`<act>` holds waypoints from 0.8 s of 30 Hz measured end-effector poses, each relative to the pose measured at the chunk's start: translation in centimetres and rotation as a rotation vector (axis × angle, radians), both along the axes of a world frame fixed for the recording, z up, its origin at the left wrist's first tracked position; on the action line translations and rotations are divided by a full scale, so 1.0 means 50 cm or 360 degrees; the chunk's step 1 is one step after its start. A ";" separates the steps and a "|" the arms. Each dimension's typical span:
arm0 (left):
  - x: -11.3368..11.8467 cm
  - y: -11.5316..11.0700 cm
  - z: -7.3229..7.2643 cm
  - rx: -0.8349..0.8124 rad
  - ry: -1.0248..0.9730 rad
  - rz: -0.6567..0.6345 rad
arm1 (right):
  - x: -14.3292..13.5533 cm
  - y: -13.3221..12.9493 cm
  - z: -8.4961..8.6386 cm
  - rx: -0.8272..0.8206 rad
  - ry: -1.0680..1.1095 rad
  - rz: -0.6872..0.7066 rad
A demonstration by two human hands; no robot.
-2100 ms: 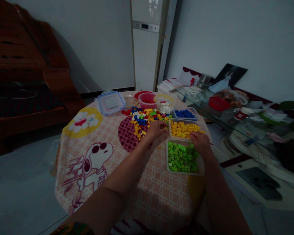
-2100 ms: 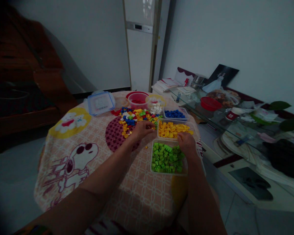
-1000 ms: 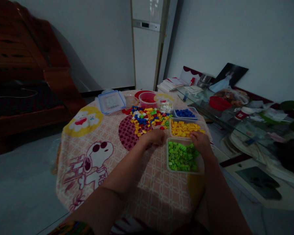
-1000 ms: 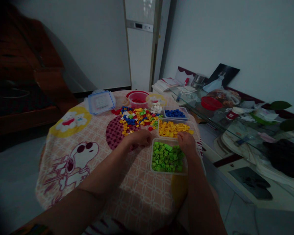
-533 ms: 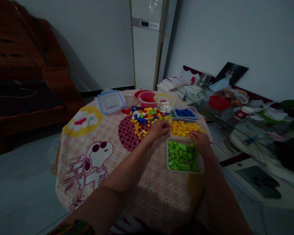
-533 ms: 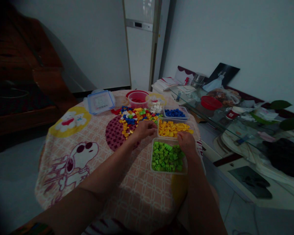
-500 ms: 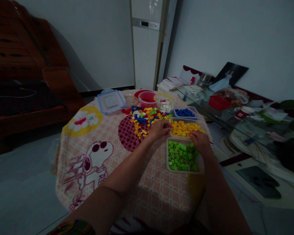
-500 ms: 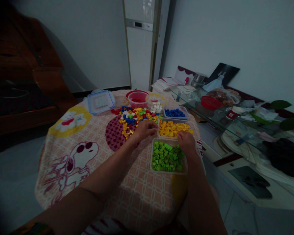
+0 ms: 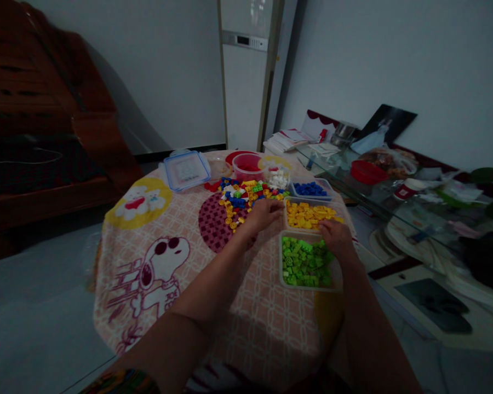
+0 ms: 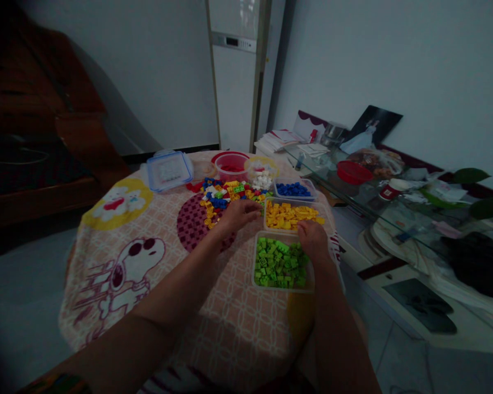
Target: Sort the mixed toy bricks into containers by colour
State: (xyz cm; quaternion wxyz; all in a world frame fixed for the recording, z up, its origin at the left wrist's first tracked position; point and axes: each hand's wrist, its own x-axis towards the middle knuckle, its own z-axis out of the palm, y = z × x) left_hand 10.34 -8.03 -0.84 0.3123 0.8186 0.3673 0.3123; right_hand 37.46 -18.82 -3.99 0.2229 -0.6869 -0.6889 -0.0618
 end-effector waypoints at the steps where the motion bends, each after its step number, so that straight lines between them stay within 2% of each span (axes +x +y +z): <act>1: -0.022 0.012 0.008 0.0062 0.0108 0.0101 | 0.000 0.000 -0.001 0.0012 0.0001 -0.0002; 4: -0.104 0.048 0.025 0.0130 0.0401 0.0418 | 0.000 0.002 -0.003 0.0018 0.0005 -0.0003; 7: -0.188 0.078 0.023 -0.0021 0.0689 0.0657 | -0.001 0.002 -0.003 0.0019 0.0012 -0.0008; 10: -0.249 0.096 0.002 -0.0171 0.0804 0.0682 | -0.003 0.001 -0.002 0.0012 0.0005 -0.0018; 12: -0.269 0.102 -0.015 -0.0287 0.0768 0.0650 | -0.004 0.000 -0.001 0.0009 -0.0004 -0.0024; 15: -0.267 0.103 -0.032 -0.0471 0.0602 0.0587 | -0.006 0.000 0.001 0.0002 -0.0012 -0.0031; 18: -0.240 0.096 -0.031 -0.0613 0.0566 0.0528 | -0.008 0.000 0.003 -0.0003 -0.0015 -0.0021; 24: -0.183 0.080 -0.020 -0.0483 0.0622 0.0393 | -0.011 -0.003 0.009 -0.0042 -0.0016 -0.0038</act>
